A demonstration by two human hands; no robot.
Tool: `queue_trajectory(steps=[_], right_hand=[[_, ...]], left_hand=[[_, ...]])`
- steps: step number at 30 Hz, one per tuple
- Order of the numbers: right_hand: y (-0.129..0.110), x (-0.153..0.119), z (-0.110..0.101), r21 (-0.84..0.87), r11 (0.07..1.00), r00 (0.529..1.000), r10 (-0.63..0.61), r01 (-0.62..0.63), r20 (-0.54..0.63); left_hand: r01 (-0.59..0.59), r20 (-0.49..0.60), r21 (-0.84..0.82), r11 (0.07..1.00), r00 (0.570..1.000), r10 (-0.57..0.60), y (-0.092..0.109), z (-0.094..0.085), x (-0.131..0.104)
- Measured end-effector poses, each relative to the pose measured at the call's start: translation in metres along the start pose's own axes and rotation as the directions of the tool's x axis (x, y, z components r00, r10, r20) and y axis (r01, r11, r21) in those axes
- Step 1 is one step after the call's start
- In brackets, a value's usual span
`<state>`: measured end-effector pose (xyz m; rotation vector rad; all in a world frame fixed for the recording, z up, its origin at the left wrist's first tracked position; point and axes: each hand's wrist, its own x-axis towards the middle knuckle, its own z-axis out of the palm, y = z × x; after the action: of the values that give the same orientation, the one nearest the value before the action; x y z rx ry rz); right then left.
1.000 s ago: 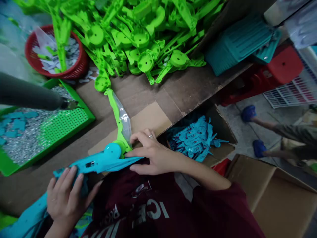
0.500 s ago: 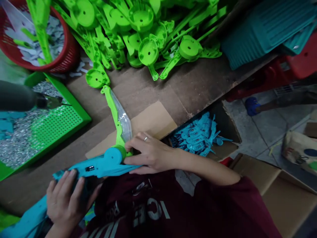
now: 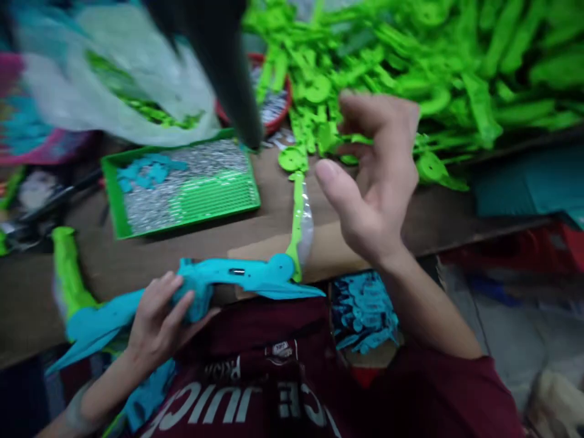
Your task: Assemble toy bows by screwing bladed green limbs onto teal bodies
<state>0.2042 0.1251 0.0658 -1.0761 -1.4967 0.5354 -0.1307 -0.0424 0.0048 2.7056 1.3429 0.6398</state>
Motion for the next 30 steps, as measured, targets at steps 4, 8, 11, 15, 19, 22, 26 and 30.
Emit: queue_trajectory(steps=[4, 8, 11, 15, 19, 22, 26, 30], right_hand=[[-0.001, 0.056, 0.058, 0.385, 0.913, 0.885, -0.062, -0.136, 0.461], [-0.007, 0.072, 0.099, 0.42, 0.861, 0.779, -0.045, -0.288, 0.626], [-0.016, 0.06, 0.138, 0.477, 0.801, 0.765, -0.037, -0.361, 0.643], [-0.018, 0.027, 0.195, 0.542, 0.79, 0.867, -0.028, -0.287, 0.498], [-0.01, 0.002, 0.223, 0.529, 0.818, 0.863, -0.085, -0.226, 0.498], [-0.005, -0.006, 0.228, 0.564, 0.803, 0.844, -0.159, -0.191, 0.512], [-0.004, -0.009, 0.231, 0.591, 0.789, 0.854, -0.182, -0.168, 0.487], [-0.001, -0.013, 0.23, 0.517, 0.838, 0.852, -0.133, -0.176, 0.506]], left_hand=[[-0.049, 0.063, 0.032, 0.998, 0.997, 0.047, 0.0, 0.004, -0.018], [-0.05, -0.034, 0.013, 0.999, 0.998, 0.051, 0.009, 0.018, -0.015], [-0.044, -0.117, 0.042, 0.998, 0.992, 0.049, 0.015, 0.03, -0.003], [-0.03, -0.178, 0.062, 0.998, 0.983, 0.041, 0.016, 0.037, 0.008], [-0.039, -0.204, 0.062, 0.997, 0.978, 0.051, 0.013, 0.036, 0.009], [-0.044, -0.193, 0.053, 0.998, 0.98, 0.054, 0.011, 0.036, 0.007], [-0.035, -0.196, 0.015, 0.999, 0.98, 0.037, 0.012, 0.038, 0.006], [-0.029, -0.203, 0.007, 1.0, 0.979, 0.03, 0.011, 0.037, 0.007]])
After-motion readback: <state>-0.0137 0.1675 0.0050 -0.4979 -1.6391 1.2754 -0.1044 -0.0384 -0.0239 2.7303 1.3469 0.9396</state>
